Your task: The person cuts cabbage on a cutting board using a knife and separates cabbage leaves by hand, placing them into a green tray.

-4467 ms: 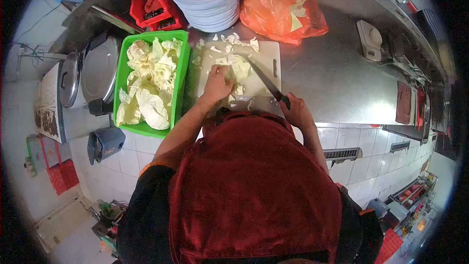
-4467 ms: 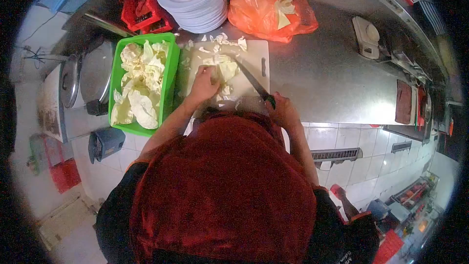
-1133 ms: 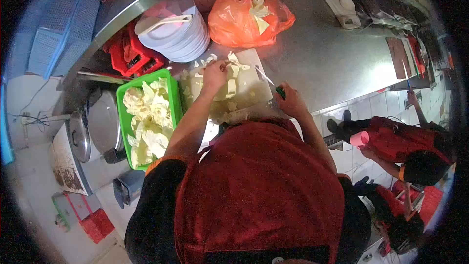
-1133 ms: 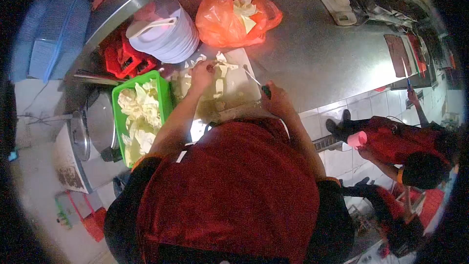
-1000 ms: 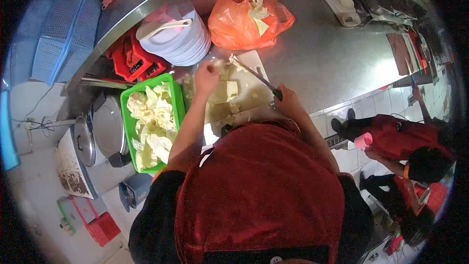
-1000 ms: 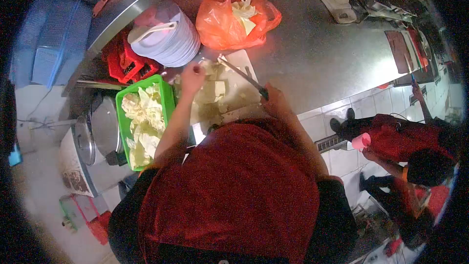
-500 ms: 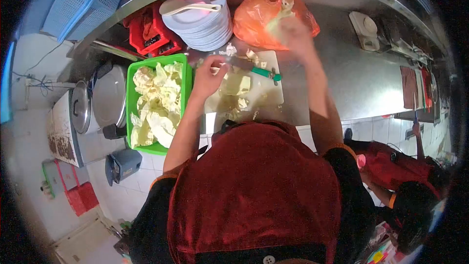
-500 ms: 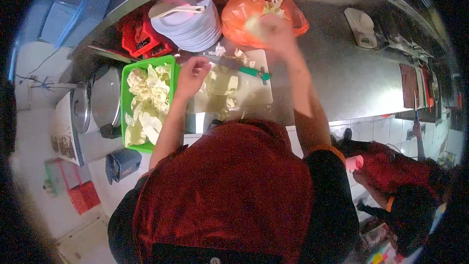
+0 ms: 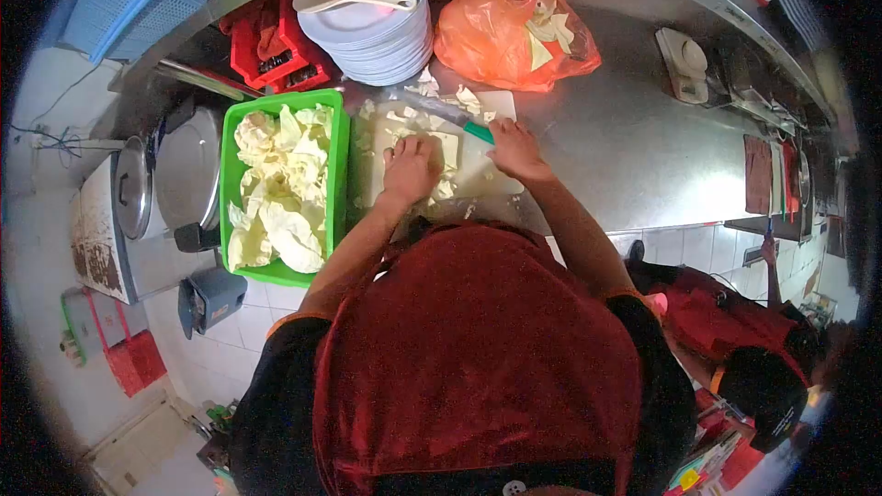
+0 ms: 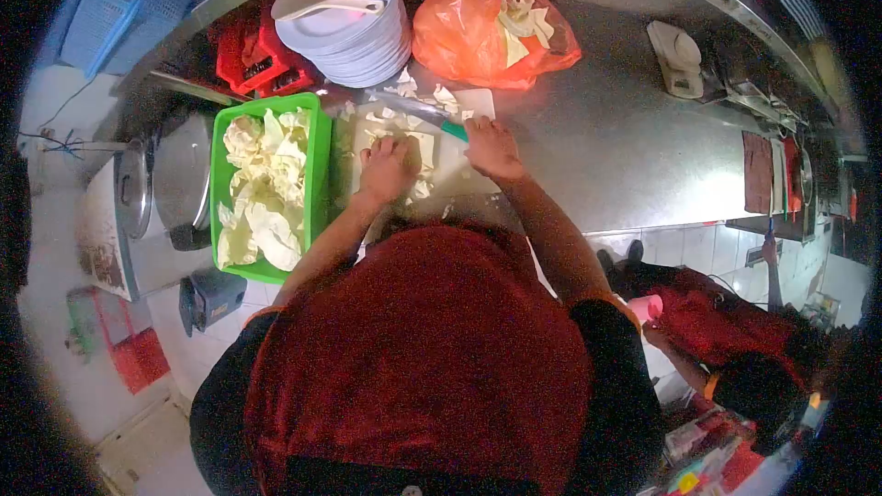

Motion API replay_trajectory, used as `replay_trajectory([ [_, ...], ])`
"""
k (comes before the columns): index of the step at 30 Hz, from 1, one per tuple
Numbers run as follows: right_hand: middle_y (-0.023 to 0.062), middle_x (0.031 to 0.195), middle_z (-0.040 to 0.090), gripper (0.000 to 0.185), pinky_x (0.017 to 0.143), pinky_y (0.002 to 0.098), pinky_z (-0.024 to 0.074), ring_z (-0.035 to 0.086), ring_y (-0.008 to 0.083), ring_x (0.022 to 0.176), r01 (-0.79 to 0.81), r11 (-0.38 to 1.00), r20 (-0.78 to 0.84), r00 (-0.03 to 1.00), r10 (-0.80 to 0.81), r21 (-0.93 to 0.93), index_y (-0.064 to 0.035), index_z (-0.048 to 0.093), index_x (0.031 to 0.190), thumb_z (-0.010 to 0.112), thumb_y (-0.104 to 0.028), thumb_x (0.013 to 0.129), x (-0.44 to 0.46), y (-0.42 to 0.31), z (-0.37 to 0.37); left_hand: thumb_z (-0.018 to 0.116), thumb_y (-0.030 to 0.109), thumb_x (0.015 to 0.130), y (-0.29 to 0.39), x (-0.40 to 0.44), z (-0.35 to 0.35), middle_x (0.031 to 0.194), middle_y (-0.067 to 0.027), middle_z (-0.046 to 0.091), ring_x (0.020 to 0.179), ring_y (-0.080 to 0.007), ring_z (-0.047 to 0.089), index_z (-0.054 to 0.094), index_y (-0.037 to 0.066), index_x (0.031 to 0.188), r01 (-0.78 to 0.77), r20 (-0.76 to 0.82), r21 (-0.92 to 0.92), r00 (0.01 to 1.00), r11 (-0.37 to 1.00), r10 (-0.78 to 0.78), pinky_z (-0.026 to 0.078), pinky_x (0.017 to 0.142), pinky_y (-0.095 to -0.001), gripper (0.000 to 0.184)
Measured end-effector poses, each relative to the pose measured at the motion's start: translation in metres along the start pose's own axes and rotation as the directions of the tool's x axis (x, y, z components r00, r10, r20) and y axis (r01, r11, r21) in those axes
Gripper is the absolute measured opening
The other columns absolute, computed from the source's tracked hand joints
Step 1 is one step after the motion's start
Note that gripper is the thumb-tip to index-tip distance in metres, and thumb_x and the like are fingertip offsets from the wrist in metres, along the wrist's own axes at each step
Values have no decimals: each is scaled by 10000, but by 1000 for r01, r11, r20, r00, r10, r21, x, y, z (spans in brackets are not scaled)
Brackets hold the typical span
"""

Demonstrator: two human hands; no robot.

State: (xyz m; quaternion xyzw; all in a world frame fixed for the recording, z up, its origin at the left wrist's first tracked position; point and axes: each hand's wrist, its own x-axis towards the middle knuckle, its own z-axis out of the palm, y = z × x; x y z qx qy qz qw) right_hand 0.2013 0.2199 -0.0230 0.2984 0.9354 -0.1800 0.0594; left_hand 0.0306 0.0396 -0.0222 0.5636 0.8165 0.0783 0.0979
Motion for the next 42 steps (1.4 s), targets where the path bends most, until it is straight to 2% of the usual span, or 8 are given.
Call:
replay_trajectory([
  [5, 223, 1049, 619, 403, 820, 505, 509, 617, 412, 964, 50, 998, 32, 998, -52, 42, 1, 518, 1094, 621, -275, 819, 2, -7, -1, 658, 354, 802, 15, 10, -22, 1215, -161, 538, 1124, -352, 528, 592, 68, 1194, 160, 118, -34, 981, 987, -155, 405, 950, -491, 490],
  [7, 251, 953, 640, 365, 771, 529, 502, 633, 438, 864, -88, 977, 94, 993, 71, 195, 14, 509, 1068, 593, -237, 817, 1, -16, -29, 650, 364, 808, 3, 19, -8, 1185, -179, 554, 1090, -364, 551, 595, 51, 1182, 250, 162, -92, 959, 964, -233, 459, 914, -489, 490],
  [13, 260, 839, 633, 319, 725, 555, 478, 607, 483, 814, -40, 895, 81, 997, 4, 445, -69, 524, 1060, 556, -345, 904, -50, -26, -47, 637, 354, 817, -6, 8, -4, 1212, -175, 523, 1122, -357, 521, 591, 48, 1201, 162, 137, -146, 980, 976, -142, 449, 922, -486, 493],
  [16, 247, 805, 633, 288, 708, 569, 476, 600, 496, 786, 24, 930, 48, 998, -45, 368, -110, 537, 1051, 514, -376, 943, -65, -16, -35, 630, 317, 815, 0, 4, -11, 1249, -156, 488, 1193, -340, 461, 591, 75, 1219, 95, 178, 77, 978, 992, -108, 396, 968, -477, 473],
  [28, 227, 774, 652, 309, 687, 558, 518, 650, 423, 727, 47, 996, -53, 998, -43, 70, -90, 579, 1066, 532, -364, 930, -94, 3, -17, 617, 218, 827, -7, -6, -14, 1283, -79, 472, 1240, -287, 416, 554, 218, 1312, 8, 146, 50, 989, 999, -15, 343, 979, -493, 489],
  [31, 233, 802, 657, 317, 692, 549, 522, 660, 406, 751, -4, 1000, 21, 1000, 4, 20, -81, 586, 1058, 527, -365, 931, -97, -1, -27, 640, 218, 819, -7, -4, -16, 1286, -78, 477, 1251, -291, 408, 555, 231, 1303, 16, 155, 8, 988, 1000, -17, 342, 978, -501, 491],
  [37, 235, 984, 652, 374, 814, 540, 497, 627, 441, 935, -143, 985, 259, 959, 115, 93, -77, 550, 1129, 466, -403, 966, -78, 16, -6, 655, 227, 811, -9, -4, -21, 1275, -78, 479, 1258, -296, 401, 561, 219, 1284, -18, 175, -52, 984, 998, 27, 336, 982, -506, 482],
  [42, 234, 1031, 636, 400, 842, 519, 479, 604, 434, 984, -47, 976, 132, 991, 19, 213, -60, 554, 1132, 437, -409, 974, -58, 24, 22, 654, 267, 803, -12, -5, -17, 1273, -96, 482, 1246, -306, 406, 558, 213, 1295, -49, 142, -71, 988, 996, 59, 334, 1001, -509, 504],
])
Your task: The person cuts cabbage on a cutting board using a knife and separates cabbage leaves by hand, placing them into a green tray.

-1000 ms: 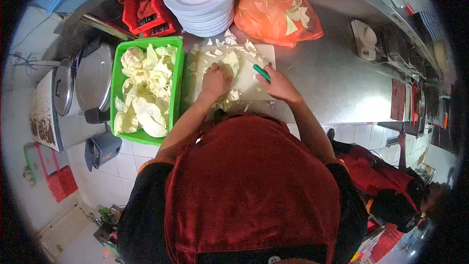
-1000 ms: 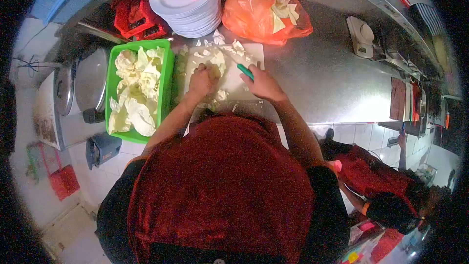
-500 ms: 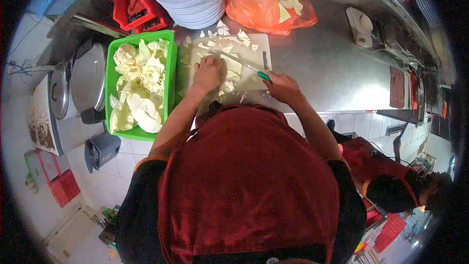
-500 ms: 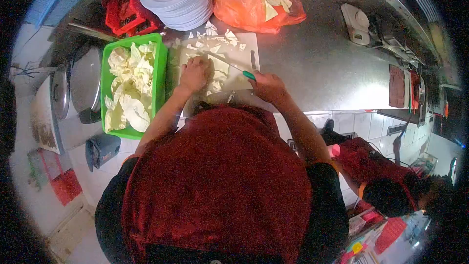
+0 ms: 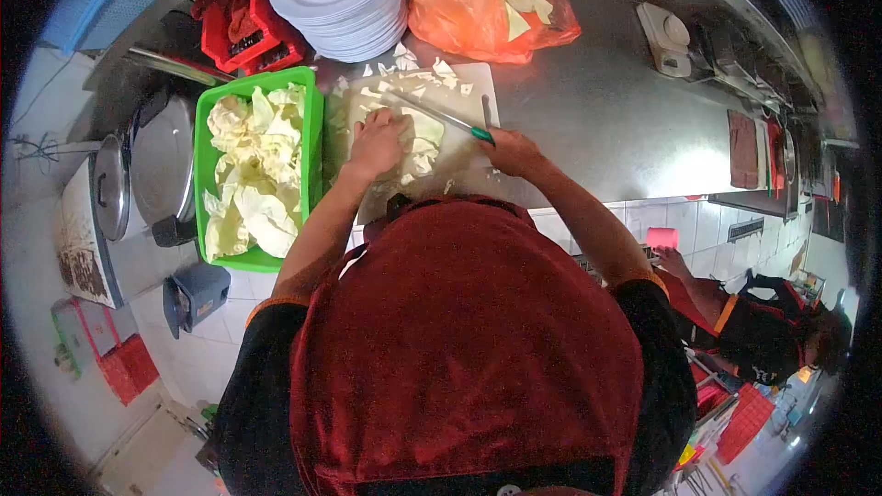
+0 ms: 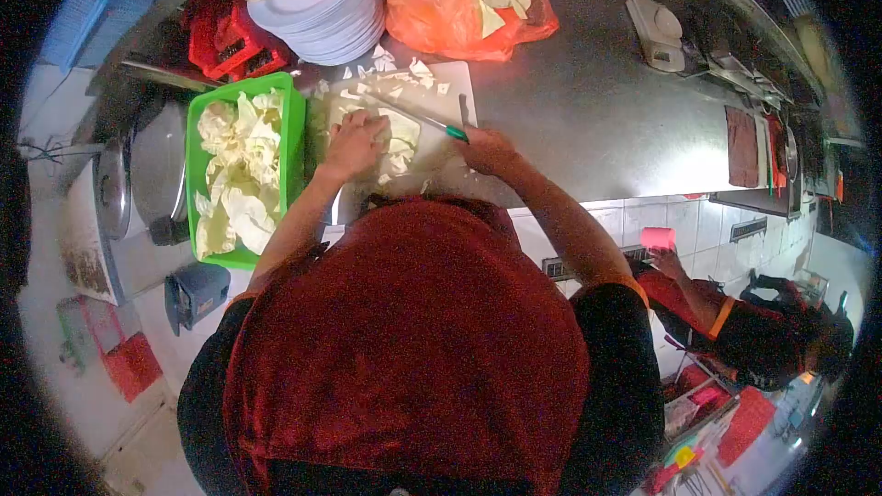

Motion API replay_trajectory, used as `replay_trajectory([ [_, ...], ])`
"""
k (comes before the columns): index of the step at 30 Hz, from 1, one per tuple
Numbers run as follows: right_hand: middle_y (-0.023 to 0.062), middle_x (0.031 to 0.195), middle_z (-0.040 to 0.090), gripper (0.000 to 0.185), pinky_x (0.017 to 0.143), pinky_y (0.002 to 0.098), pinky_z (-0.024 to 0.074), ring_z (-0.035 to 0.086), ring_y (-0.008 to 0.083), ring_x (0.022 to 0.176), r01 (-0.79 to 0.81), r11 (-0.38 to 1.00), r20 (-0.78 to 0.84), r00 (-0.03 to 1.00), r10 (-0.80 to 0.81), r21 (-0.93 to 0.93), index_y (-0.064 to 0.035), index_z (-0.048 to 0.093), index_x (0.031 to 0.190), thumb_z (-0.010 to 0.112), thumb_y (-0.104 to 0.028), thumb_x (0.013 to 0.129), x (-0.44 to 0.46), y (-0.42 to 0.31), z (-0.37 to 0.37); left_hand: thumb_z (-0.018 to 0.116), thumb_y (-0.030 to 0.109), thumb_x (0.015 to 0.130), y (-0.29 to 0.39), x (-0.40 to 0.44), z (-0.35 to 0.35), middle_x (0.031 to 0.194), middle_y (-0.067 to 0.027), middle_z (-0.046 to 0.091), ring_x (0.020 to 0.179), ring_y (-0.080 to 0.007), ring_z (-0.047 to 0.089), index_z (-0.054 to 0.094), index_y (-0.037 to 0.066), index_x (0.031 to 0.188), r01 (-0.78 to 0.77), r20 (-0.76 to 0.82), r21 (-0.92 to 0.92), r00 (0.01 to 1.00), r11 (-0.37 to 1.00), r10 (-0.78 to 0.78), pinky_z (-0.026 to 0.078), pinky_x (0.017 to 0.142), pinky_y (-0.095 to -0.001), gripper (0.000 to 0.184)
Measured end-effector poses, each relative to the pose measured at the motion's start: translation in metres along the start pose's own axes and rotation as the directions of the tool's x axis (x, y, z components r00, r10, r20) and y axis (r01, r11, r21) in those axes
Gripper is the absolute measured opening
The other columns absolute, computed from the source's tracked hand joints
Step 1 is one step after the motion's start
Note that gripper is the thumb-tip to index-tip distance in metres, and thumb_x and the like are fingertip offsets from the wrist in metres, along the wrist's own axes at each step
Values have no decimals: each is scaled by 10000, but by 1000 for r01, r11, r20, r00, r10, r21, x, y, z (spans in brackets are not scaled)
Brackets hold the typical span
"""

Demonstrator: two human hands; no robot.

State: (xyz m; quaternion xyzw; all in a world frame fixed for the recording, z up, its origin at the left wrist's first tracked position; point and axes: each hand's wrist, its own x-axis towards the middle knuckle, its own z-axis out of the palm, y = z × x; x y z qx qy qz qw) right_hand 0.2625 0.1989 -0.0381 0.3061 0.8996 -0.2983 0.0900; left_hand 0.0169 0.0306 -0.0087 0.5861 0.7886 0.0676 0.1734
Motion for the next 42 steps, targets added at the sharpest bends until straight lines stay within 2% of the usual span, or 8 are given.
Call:
replay_trajectory([
  [5, 234, 1014, 629, 386, 823, 493, 469, 590, 449, 946, 124, 982, 28, 991, -129, 146, -35, 542, 1111, 451, -385, 975, 12, 1, -2, 673, 257, 786, -4, 13, 21, 1195, -189, 543, 1175, -362, 481, 563, 109, 1273, 23, -149, -21, 988, 1000, -26, 376, 982, -489, 521],
  [7, 268, 997, 612, 335, 818, 519, 452, 574, 468, 941, 73, 931, -104, 994, -38, 359, -33, 545, 1091, 483, -331, 952, -13, -21, -16, 654, 255, 793, 2, 12, 21, 1112, -268, 573, 1058, -418, 547, 548, 27, 1252, 108, -207, -367, 959, 924, -195, 439, 928, -481, 523],
  [11, 270, 887, 616, 309, 769, 536, 466, 588, 481, 888, 135, 912, -188, 980, -65, 387, -21, 508, 1044, 492, -315, 951, -45, -46, -31, 668, 234, 774, 0, 9, 3, 1091, -227, 602, 1004, -417, 568, 610, 8, 1124, 60, -396, -398, 889, 915, -230, 465, 883, -472, 422],
  [13, 261, 800, 625, 280, 711, 561, 475, 611, 485, 812, 28, 977, -147, 989, 4, 210, -12, 487, 1002, 490, -287, 952, -55, -56, -30, 672, 223, 767, 1, 8, -8, 1096, -207, 605, 1008, -405, 562, 629, 13, 1087, 21, -441, -289, 885, 957, -152, 461, 889, -461, 385],
  [17, 289, 791, 624, 264, 661, 562, 486, 618, 485, 772, -49, 970, -130, 988, 82, 236, -51, 512, 1054, 509, -292, 946, -58, -69, -16, 678, 187, 749, 10, 5, -2, 1083, -173, 613, 1014, -374, 547, 658, 19, 1016, 24, -447, -65, 893, 998, -50, 451, 908, -430, 316],
  [19, 286, 826, 637, 282, 666, 569, 491, 624, 478, 789, -76, 993, -80, 993, 84, 95, -39, 490, 1071, 505, -288, 941, -50, -66, -4, 673, 172, 750, 6, 9, 17, 1068, -183, 613, 1011, -381, 548, 655, 4, 1005, 7, -475, -113, 878, 994, -60, 453, 909, -434, 306],
  [26, 258, 830, 648, 301, 670, 574, 490, 629, 469, 780, 19, 998, -72, 997, -15, 58, -28, 451, 1084, 510, -282, 935, -44, -47, 24, 655, 129, 757, 4, 10, 25, 1036, -221, 599, 995, -395, 555, 634, -69, 960, -22, -532, -347, 828, 937, -178, 466, 903, -424, 285],
  [42, 281, 884, 656, 298, 736, 586, 505, 641, 490, 836, -141, 988, 115, 982, 148, -69, -47, 430, 1074, 464, -317, 953, -46, -63, 4, 652, 193, 768, -2, 15, 32, 1014, -180, 601, 961, -353, 584, 666, -24, 941, 110, -416, -274, 882, 955, -221, 489, 872, -419, 278],
])
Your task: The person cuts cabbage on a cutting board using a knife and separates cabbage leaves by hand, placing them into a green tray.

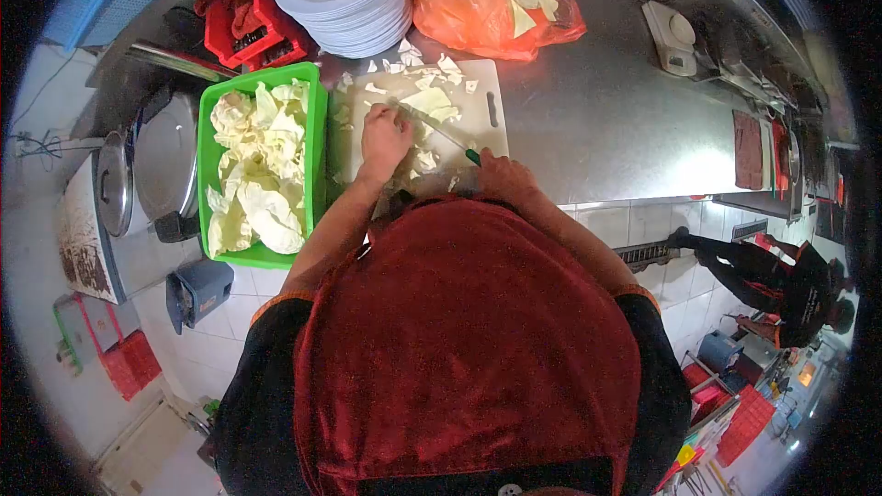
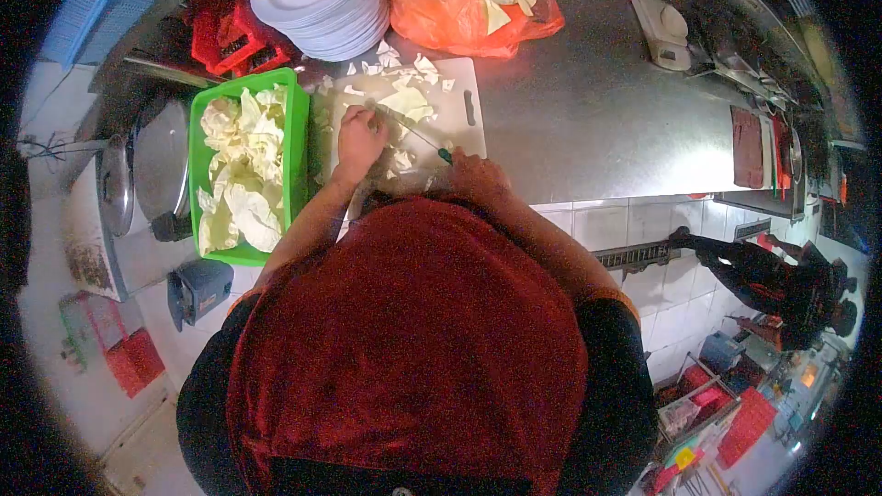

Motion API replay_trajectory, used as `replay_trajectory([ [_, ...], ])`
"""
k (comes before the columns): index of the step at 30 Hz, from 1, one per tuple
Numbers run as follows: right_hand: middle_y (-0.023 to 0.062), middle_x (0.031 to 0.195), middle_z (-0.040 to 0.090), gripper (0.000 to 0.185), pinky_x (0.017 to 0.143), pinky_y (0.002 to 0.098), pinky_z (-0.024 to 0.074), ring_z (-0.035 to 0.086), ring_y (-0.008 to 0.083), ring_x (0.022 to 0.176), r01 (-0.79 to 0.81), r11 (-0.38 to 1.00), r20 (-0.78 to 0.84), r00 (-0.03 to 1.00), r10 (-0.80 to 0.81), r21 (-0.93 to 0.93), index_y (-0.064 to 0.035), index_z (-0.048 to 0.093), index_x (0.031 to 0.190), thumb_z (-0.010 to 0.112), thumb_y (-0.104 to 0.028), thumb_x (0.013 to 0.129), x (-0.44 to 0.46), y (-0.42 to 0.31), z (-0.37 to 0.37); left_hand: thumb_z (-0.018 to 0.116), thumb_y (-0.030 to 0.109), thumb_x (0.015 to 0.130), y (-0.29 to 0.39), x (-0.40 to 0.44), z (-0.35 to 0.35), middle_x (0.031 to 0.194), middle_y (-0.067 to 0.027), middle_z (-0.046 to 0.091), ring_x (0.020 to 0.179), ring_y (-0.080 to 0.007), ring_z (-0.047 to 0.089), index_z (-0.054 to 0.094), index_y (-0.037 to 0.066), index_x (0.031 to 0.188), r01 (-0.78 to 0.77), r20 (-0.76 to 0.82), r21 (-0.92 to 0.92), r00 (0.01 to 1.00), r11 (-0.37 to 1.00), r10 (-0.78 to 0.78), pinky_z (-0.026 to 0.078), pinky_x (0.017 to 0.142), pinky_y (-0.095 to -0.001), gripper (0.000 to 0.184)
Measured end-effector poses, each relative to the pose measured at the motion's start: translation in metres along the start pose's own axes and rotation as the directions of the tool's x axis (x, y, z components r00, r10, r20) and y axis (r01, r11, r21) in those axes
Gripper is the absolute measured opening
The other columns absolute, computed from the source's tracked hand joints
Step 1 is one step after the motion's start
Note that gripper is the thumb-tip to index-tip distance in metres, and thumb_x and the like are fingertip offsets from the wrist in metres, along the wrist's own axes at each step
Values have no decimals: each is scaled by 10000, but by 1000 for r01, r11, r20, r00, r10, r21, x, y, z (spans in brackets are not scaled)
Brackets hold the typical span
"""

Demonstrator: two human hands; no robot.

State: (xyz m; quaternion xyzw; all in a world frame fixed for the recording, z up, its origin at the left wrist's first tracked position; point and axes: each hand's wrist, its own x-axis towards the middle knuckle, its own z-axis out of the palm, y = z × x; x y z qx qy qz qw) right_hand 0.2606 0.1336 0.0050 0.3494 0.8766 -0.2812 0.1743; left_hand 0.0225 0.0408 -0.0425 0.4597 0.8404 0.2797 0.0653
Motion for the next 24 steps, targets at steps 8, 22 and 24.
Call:
replay_trajectory([
  [8, 299, 868, 641, 297, 755, 589, 489, 638, 467, 859, 47, 989, -91, 995, -34, 138, -43, 435, 1062, 453, -321, 958, 22, 12, 31, 668, 200, 758, -3, -4, -6, 993, -199, 623, 938, -357, 600, 673, -26, 859, -120, -32, -58, 993, 991, 118, 489, 868, -407, 247],
  [22, 39, 708, 535, 274, 486, 315, 427, 500, 120, 564, 110, 643, -9, 987, -158, 758, -55, 585, 1033, 572, -307, 926, -29, 62, -17, 691, 328, 789, -11, 29, -18, 1000, -227, 640, 970, -394, 595, 637, 4, 1052, -64, -175, -6, 983, 998, 62, 466, 878, -469, 420],
  [24, 14, 702, 512, 272, 454, 285, 391, 475, 94, 541, 11, 625, 60, 994, -93, 781, -61, 585, 1029, 574, -313, 930, -35, 78, -12, 706, 356, 774, -9, 47, -7, 999, -226, 639, 969, -395, 592, 635, 18, 1065, -66, -89, 26, 994, 997, 68, 463, 882, -473, 452],
])
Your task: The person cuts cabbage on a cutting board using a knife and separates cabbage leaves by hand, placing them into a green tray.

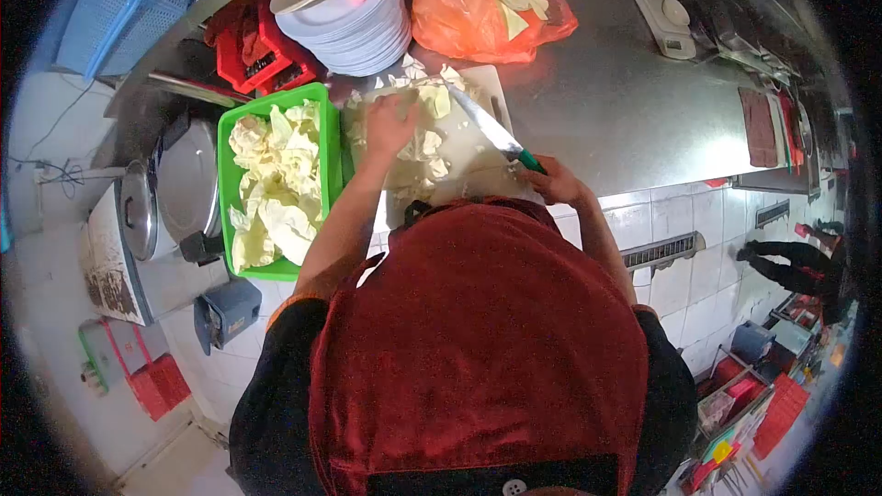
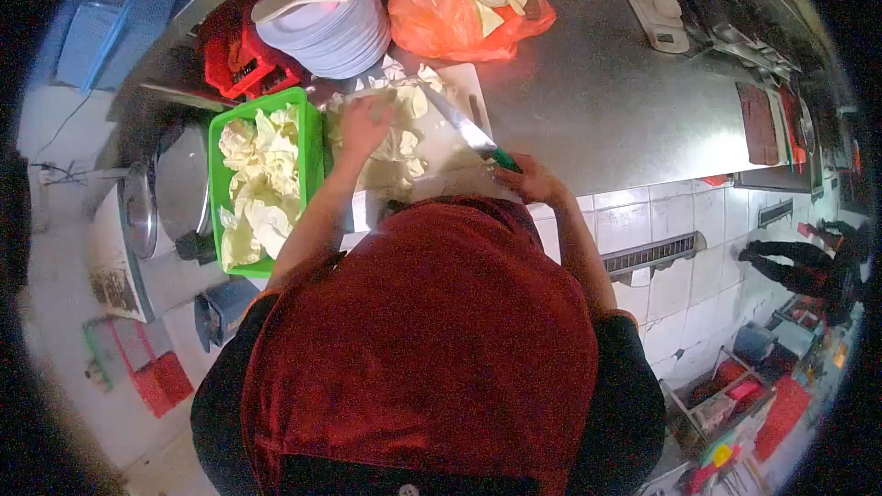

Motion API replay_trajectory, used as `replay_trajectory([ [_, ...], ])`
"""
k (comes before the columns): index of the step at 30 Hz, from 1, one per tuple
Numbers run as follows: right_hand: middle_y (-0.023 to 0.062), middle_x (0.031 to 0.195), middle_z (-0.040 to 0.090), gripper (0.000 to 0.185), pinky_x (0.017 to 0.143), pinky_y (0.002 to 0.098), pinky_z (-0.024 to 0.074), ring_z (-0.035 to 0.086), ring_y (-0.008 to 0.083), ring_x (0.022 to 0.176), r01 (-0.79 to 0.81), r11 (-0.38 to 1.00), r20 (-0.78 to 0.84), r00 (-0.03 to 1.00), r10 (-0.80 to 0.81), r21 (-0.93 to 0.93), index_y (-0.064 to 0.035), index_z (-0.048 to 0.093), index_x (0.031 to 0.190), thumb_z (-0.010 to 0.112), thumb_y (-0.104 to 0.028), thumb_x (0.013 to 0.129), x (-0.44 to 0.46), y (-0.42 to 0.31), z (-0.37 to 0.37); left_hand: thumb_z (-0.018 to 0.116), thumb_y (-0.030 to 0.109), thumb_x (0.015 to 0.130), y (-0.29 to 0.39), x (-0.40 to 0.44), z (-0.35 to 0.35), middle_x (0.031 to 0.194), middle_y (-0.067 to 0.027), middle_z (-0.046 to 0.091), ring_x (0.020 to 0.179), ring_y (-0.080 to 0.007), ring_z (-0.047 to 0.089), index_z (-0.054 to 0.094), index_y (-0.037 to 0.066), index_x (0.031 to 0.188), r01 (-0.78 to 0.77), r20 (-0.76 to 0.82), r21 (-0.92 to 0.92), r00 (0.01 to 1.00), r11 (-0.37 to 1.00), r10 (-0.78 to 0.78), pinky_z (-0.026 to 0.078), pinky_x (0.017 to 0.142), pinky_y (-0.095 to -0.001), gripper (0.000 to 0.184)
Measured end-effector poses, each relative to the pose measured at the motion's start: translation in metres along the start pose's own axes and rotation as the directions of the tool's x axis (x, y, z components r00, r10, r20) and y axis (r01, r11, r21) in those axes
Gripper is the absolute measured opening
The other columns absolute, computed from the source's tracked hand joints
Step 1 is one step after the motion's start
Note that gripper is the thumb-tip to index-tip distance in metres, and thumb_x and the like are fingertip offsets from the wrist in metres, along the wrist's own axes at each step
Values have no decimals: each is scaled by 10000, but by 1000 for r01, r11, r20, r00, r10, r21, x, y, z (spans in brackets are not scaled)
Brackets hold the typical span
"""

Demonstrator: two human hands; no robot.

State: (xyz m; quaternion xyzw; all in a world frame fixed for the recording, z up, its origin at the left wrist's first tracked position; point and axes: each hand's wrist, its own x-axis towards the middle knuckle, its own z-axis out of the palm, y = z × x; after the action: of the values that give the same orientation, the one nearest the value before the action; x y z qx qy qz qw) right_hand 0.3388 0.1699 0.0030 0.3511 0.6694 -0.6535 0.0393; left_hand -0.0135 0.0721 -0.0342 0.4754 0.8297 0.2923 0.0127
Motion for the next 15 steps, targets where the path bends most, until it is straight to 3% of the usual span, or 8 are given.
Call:
replay_trajectory([
  [2, -10, 696, 488, 269, 422, 255, 355, 449, 67, 518, -94, 994, -11, 995, 95, 47, -66, 586, 1025, 575, -319, 934, -6, 10, -7, 737, 409, 727, -15, 12, 31, 984, -217, 639, 956, -385, 589, 641, 49, 1077, 109, 343, 1, 934, 994, -103, 458, 890, -463, 511],
  [6, 57, 741, 564, 280, 558, 333, 457, 540, 153, 632, 83, 938, -136, 981, -135, -337, -28, 577, 1025, 611, -271, 891, -12, 37, -18, 756, 437, 692, 0, 27, 25, 943, -199, 641, 923, -365, 602, 646, 67, 1014, 96, 392, 123, 910, 988, -137, 473, 872, -462, 502],
  [7, 83, 765, 594, 281, 625, 361, 485, 570, 187, 686, 90, 893, -153, 973, -174, -440, -20, 574, 1030, 620, -249, 874, -12, 40, -16, 735, 384, 713, 9, 31, 10, 882, -151, 625, 872, -295, 592, 630, 70, 949, 188, 415, 27, 892, 982, -182, 469, 827, -411, 406],
  [9, 110, 824, 620, 301, 704, 376, 487, 590, 222, 756, 68, 922, -172, 975, -143, -380, -23, 579, 1067, 633, -226, 852, -16, 39, -7, 695, 277, 754, 23, 39, -18, 759, -56, 593, 769, -155, 570, 598, 75, 818, 369, 480, -146, 838, 918, -260, 459, 737, -310, 233],
  [10, 137, 884, 646, 333, 782, 391, 489, 610, 258, 826, 46, 941, -173, 979, -110, -334, -25, 584, 1104, 646, -202, 830, -16, 35, -3, 695, 277, 754, 14, 46, -19, 759, -56, 593, 769, -155, 570, 598, 75, 818, 348, 485, -138, 840, 927, -243, 459, 737, -310, 233],
  [12, 158, 1012, 636, 359, 847, 407, 480, 604, 309, 928, 101, 943, -186, 968, -166, -317, -52, 589, 1150, 639, -215, 835, -4, 39, 7, 628, 125, 787, -8, 56, -17, 728, 30, 526, 716, -67, 475, 576, 94, 780, 502, 497, -546, 838, 670, -223, 381, 654, -240, 61],
  [13, 179, 1140, 625, 388, 912, 424, 472, 598, 361, 1030, 154, 936, -176, 960, -218, -317, -79, 593, 1197, 632, -228, 841, 4, 46, 14, 628, 125, 787, -2, 57, -23, 728, 30, 526, 716, -67, 475, 576, 94, 780, 503, 500, -541, 837, 674, -222, 381, 654, -240, 61],
  [15, 183, 1197, 590, 480, 946, 435, 459, 573, 373, 1070, 166, 880, -225, 930, -289, -445, -120, 541, 1271, 672, -225, 822, 22, 48, 24, 595, 40, 800, 14, 58, -38, 737, 64, 478, 685, -46, 420, 546, 111, 757, 432, 466, -806, 885, 405, -16, 329, 597, -233, 96],
])
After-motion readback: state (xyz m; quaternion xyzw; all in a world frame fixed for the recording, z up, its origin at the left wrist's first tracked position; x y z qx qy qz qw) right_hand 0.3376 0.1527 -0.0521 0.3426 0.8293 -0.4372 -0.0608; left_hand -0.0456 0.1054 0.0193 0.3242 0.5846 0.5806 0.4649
